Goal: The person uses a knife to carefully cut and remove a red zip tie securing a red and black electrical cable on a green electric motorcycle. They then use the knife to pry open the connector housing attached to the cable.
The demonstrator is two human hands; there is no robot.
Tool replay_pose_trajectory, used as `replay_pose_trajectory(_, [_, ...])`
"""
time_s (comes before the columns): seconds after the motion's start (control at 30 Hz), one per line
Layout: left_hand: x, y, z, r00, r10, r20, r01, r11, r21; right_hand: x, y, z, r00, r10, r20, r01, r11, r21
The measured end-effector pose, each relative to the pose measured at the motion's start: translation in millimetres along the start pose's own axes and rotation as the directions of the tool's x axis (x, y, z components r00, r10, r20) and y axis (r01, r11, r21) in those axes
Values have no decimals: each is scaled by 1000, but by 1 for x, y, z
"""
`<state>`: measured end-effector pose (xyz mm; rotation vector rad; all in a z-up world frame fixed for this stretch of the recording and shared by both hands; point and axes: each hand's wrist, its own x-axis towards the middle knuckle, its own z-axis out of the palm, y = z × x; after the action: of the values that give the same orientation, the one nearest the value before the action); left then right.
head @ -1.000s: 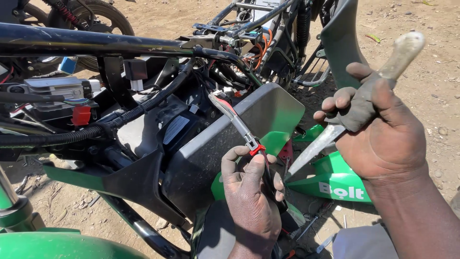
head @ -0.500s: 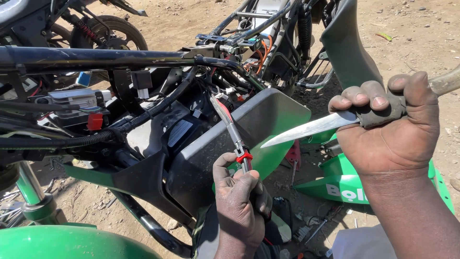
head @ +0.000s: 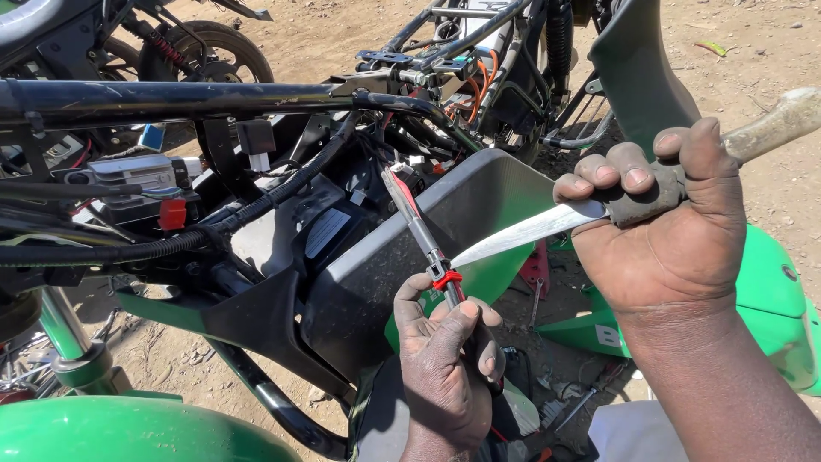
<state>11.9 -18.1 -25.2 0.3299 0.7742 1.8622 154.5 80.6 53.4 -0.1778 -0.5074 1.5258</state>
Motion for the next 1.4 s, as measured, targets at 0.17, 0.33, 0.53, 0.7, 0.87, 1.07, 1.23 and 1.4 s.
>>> replay_pose_trajectory(0.17, [-1,-5,2,999,35,-36,-36,999,-15,8,4,-10,997,35,-72,-35,999,9])
replay_pose_trajectory(0.33, [-1,-6,0,999,43,-15,-43,998,-35,15,4,-20,991,76,-109,-74,997,19])
replay_pose_trajectory(0.53, [-3,-5,0,999,49,23,-49,999,6,14,13,-18,984,54,-173,-39,995,90])
replay_pose_trajectory(0.7, [-4,-3,0,999,33,32,-33,999,14,13,14,-16,990,67,-121,-64,998,25])
replay_pose_trajectory(0.87, [-6,-4,-2,998,54,42,-56,998,36,10,14,-13,990,103,-100,-104,995,-8])
replay_pose_trajectory(1.07, [-9,3,-6,999,37,28,-39,997,67,-1,24,-5,996,85,11,-84,996,-36])
replay_pose_trajectory(1.23, [-13,20,-7,995,-97,-7,98,991,87,-8,29,-1,990,140,-33,-142,988,-65])
replay_pose_trajectory(1.4, [-37,38,-20,925,-379,-4,376,915,144,-12,32,-4,988,151,-35,-153,986,-70])
